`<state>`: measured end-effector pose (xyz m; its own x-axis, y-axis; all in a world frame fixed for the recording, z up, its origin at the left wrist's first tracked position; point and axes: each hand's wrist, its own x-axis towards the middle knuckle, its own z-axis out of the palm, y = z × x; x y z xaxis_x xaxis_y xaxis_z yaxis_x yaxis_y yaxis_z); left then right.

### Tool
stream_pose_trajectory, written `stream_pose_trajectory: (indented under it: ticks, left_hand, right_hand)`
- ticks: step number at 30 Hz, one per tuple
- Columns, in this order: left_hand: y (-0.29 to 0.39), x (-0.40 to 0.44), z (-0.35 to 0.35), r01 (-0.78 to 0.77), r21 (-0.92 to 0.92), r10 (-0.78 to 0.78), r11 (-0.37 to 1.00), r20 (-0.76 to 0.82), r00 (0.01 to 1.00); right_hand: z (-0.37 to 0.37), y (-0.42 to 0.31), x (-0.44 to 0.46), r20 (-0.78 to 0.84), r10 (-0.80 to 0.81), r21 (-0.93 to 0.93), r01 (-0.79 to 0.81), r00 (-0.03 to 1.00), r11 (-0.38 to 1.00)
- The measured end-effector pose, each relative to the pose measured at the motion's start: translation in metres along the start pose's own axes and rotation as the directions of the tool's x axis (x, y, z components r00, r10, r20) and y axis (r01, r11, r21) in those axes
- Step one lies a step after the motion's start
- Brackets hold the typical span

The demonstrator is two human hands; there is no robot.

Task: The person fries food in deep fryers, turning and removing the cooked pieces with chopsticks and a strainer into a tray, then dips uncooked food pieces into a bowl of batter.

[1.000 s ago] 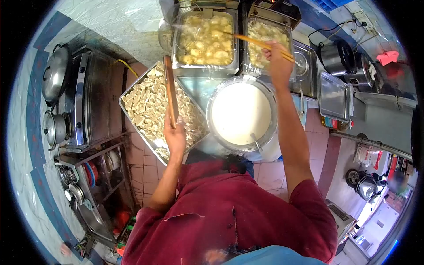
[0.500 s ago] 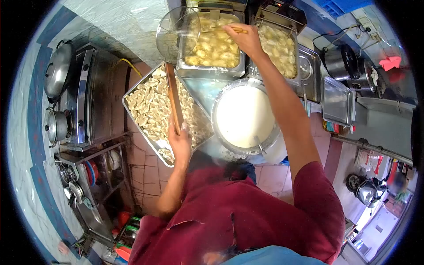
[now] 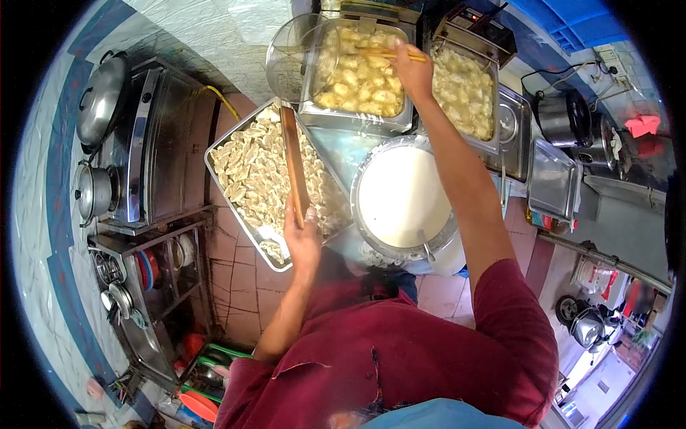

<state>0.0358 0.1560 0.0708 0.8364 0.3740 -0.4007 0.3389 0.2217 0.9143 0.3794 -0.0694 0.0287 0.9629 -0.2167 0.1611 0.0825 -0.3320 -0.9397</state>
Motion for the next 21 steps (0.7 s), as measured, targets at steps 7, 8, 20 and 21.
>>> stream_pose_trajectory:
  ticks: [7,8,20,21]
  left_hand:
    - [0.003,0.013,0.006,0.021,0.007,-0.021,1.000,0.007,1.000]
    - [0.003,0.014,0.007,0.016,0.008,-0.016,1.000,0.008,1.000]
    - [0.017,0.012,0.037,0.313,-0.182,-0.264,0.932,0.253,0.931]
    - [0.017,0.010,0.038,0.335,-0.191,-0.283,0.923,0.255,0.924]
  right_hand:
    - [-0.033,-0.008,-0.037,-0.141,0.054,0.282,-0.012,0.989,0.959]
    - [-0.039,-0.008,-0.040,-0.154,0.071,0.301,-0.021,0.985,0.953]
    - [-0.092,-0.026,-0.087,-0.010,0.175,0.342,-0.161,0.984,0.926]
    - [-0.099,-0.032,-0.091,-0.015,0.171,0.301,-0.159,0.985,0.940]
